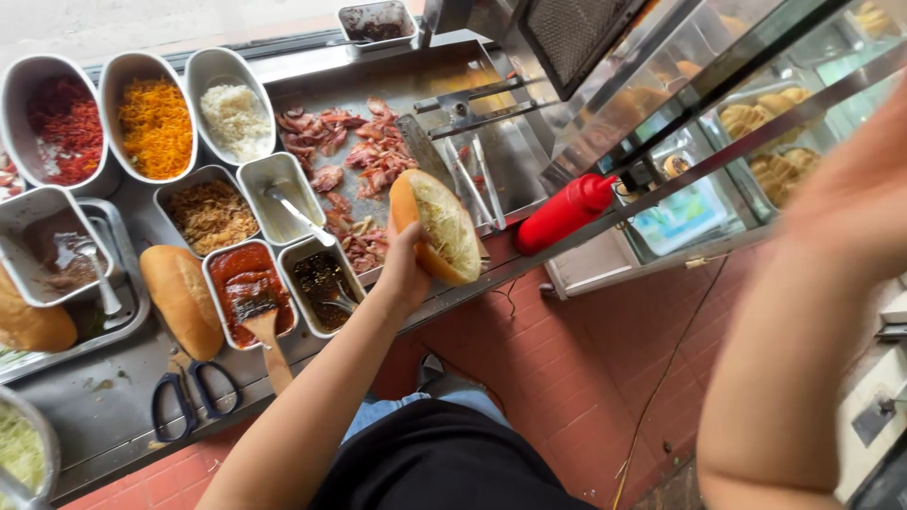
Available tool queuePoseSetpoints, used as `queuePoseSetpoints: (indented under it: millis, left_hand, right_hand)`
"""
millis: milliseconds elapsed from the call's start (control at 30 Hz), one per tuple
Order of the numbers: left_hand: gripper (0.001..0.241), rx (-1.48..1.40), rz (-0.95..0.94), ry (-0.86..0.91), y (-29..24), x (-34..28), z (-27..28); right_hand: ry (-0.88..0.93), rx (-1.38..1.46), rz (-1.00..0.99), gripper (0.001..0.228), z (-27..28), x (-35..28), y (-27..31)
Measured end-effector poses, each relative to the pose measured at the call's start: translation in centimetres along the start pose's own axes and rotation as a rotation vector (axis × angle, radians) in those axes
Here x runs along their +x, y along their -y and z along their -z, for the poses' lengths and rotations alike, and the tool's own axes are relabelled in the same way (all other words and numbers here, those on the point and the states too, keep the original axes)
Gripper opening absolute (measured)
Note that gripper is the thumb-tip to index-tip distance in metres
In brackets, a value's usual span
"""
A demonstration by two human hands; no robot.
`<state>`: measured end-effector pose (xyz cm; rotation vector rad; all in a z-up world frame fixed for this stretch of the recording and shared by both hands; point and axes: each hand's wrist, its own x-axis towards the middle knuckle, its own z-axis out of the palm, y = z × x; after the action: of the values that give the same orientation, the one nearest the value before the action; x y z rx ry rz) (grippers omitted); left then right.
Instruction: Preparing and assembly of Vietnamese sandwiches (banh mi) at a food stall.
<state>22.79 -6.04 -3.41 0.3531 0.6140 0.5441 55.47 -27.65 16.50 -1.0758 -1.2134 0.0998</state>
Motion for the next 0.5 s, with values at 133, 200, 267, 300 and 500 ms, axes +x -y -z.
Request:
queuePoseSetpoints:
  millis: [133, 200, 267, 300, 500]
  left_hand:
    - [0.093, 0.011, -0.097, -0.075, 1.9, 5.0, 2.3]
    - [0.098, 0.004, -0.095, -0.142, 2.5, 6.1, 2.6]
    - [0.101, 0.009, -0.052, -0.150, 1.6, 4.4, 1.3]
    - [0.101, 0.016, -0.048, -0.158, 1.6, 3.8, 1.9]
    - [0.102, -0.013, -0.048, -0.166, 1.7, 3.3, 1.7]
  right_hand:
    - [-0.252, -0.110, -0.589, 0.043, -18.9, -7.8, -1.0]
    - [-0.160, -0.380, -0.727, 0.068, -22.2, -7.9, 0.1]
    - [-0.167, -0.313, -0.631, 0.066, -19.7, -6.5, 0.4]
    - [-0.172, -0.307, -0.641, 0.066, -19.1, -5.2, 1.1]
    - [-0.478, 0.230, -0.041, 0.034, -16.4, -5.5, 1.7]
